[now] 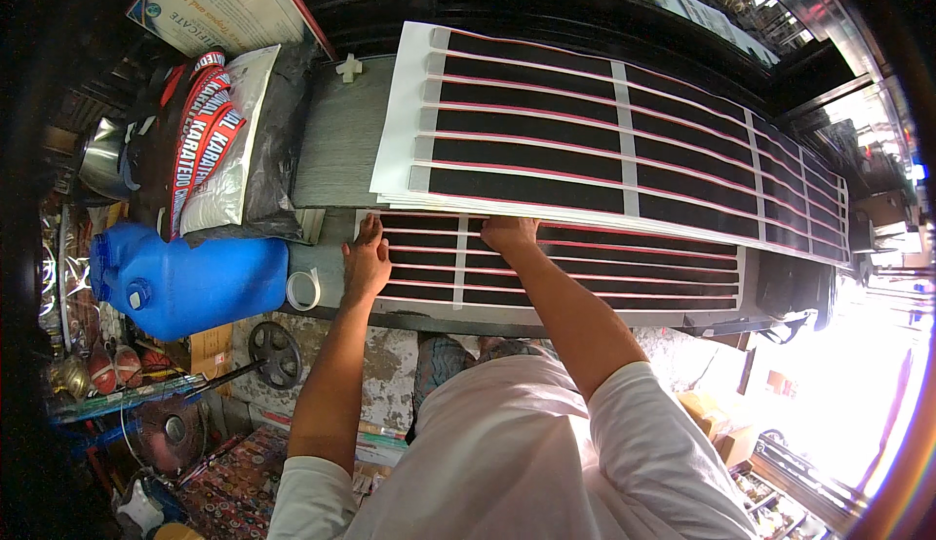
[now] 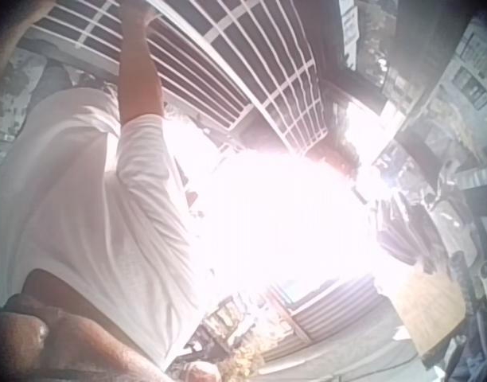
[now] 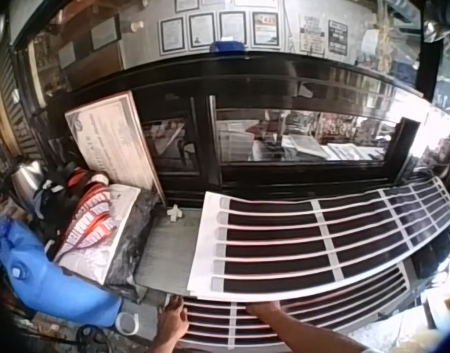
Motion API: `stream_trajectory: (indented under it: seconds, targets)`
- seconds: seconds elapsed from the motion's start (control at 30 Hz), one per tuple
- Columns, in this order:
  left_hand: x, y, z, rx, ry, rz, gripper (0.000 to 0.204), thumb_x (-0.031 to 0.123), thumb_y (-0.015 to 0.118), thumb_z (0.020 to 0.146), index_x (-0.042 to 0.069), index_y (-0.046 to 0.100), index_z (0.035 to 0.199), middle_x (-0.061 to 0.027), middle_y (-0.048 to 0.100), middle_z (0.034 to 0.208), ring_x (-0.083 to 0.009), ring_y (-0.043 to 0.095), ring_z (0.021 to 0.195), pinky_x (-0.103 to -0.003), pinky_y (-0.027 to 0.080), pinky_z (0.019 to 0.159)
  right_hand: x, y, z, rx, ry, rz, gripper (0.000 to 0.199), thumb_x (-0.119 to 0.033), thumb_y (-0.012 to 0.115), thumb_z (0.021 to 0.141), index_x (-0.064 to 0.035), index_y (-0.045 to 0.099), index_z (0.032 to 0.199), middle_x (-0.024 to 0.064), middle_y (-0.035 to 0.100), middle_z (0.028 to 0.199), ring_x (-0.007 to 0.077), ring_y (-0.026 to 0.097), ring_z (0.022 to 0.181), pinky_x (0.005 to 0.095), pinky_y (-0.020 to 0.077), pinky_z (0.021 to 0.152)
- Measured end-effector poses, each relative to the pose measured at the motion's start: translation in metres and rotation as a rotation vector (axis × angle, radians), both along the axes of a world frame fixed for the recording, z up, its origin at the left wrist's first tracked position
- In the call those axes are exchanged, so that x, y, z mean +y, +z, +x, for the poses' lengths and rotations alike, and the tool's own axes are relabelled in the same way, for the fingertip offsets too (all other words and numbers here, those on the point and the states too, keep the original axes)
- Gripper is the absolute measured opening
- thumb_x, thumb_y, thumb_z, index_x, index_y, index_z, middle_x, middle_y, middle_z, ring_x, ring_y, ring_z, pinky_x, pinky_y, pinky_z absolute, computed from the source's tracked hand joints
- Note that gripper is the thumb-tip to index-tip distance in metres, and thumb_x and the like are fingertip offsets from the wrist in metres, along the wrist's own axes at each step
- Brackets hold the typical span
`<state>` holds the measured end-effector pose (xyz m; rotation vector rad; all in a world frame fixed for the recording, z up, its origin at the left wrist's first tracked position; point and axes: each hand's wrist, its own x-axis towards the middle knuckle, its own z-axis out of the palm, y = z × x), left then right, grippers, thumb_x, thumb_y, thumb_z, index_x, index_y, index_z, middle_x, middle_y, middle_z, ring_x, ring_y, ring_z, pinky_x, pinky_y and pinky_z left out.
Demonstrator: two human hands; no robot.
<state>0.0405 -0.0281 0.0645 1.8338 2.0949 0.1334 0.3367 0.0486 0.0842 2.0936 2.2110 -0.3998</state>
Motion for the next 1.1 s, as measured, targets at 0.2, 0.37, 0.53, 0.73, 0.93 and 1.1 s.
stream_trajectory:
  seconds: [0.2, 0.37, 0.53, 0.73, 0.93, 1.1]
  targets:
    - [-0.003, 0.008, 0.005, 0.03, -0.036, 0.011, 0.056, 0.025, 0.052, 0.114, 0.009, 0.044, 0.168, -0.0085, 0.037, 0.179, -0.0282, 0.035, 0.165, -0.071, 0.027, 0.13, 0.002, 0.013, 0.008, 0.173, -0.095, -0.026, 0.051, -0.038, 0.077, 0.094, -0.0192, 0.073, 0.142, 0.0146, 0.07, 0.144, 0.0393, 0.063, 0.137, 0.0584, 0.0486, 0.113]
    - [-0.016, 0.005, 0.018, 0.084, -0.098, 0.322, 0.054, 0.024, 0.056, 0.113, 0.003, 0.048, 0.163, -0.0207, 0.042, 0.173, -0.04, 0.041, 0.16, -0.073, 0.03, 0.127, -0.01, 0.024, 0.023, 0.17, 0.077, -0.099, 0.043, -0.019, 0.076, 0.09, -0.0109, 0.076, 0.132, 0.0183, 0.067, 0.146, 0.0382, 0.062, 0.137, 0.0542, 0.0509, 0.112]
    - [-0.03, 0.01, 0.057, 0.0, -0.235, 0.353, 0.054, 0.028, 0.057, 0.113, 0.004, 0.051, 0.161, -0.0213, 0.042, 0.173, -0.0412, 0.04, 0.161, -0.074, 0.029, 0.127, -0.06, 0.025, 0.022, 0.403, 0.376, 0.265, 0.034, -0.005, 0.071, 0.089, -0.0027, 0.075, 0.123, 0.0189, 0.068, 0.129, 0.0379, 0.066, 0.118, 0.051, 0.0552, 0.101]
    - [-0.037, -0.002, 0.077, 0.018, -0.318, 0.294, 0.066, 0.041, 0.056, 0.114, 0.01, 0.04, 0.171, -0.018, 0.033, 0.179, -0.0394, 0.03, 0.166, -0.075, 0.023, 0.129, -0.075, 0.015, 0.005, 0.523, 0.405, 0.299, 0.032, -0.004, 0.068, 0.095, 0.002, 0.071, 0.126, 0.0184, 0.065, 0.131, 0.0375, 0.064, 0.119, 0.0468, 0.0554, 0.104]
    - [-0.034, -0.002, 0.084, 0.006, -0.298, 0.236, 0.07, 0.043, 0.056, 0.114, 0.012, 0.035, 0.173, -0.0174, 0.03, 0.18, -0.0387, 0.028, 0.167, -0.078, 0.021, 0.128, -0.065, 0.009, 0.003, 0.426, 0.382, 0.267, 0.042, -0.008, 0.074, 0.095, 0.0024, 0.067, 0.135, 0.0199, 0.063, 0.137, 0.0393, 0.061, 0.127, 0.0481, 0.0522, 0.112]
    - [-0.034, -0.002, 0.088, 0.029, -0.282, 0.256, 0.067, 0.039, 0.059, 0.111, 0.009, 0.043, 0.168, -0.0175, 0.032, 0.179, -0.0374, 0.027, 0.167, -0.08, 0.022, 0.126, -0.065, 0.011, 0.004, 0.361, 0.392, 0.216, 0.045, -0.01, 0.075, 0.095, 0.0017, 0.067, 0.138, 0.0222, 0.06, 0.144, 0.041, 0.059, 0.133, 0.0497, 0.0509, 0.115]
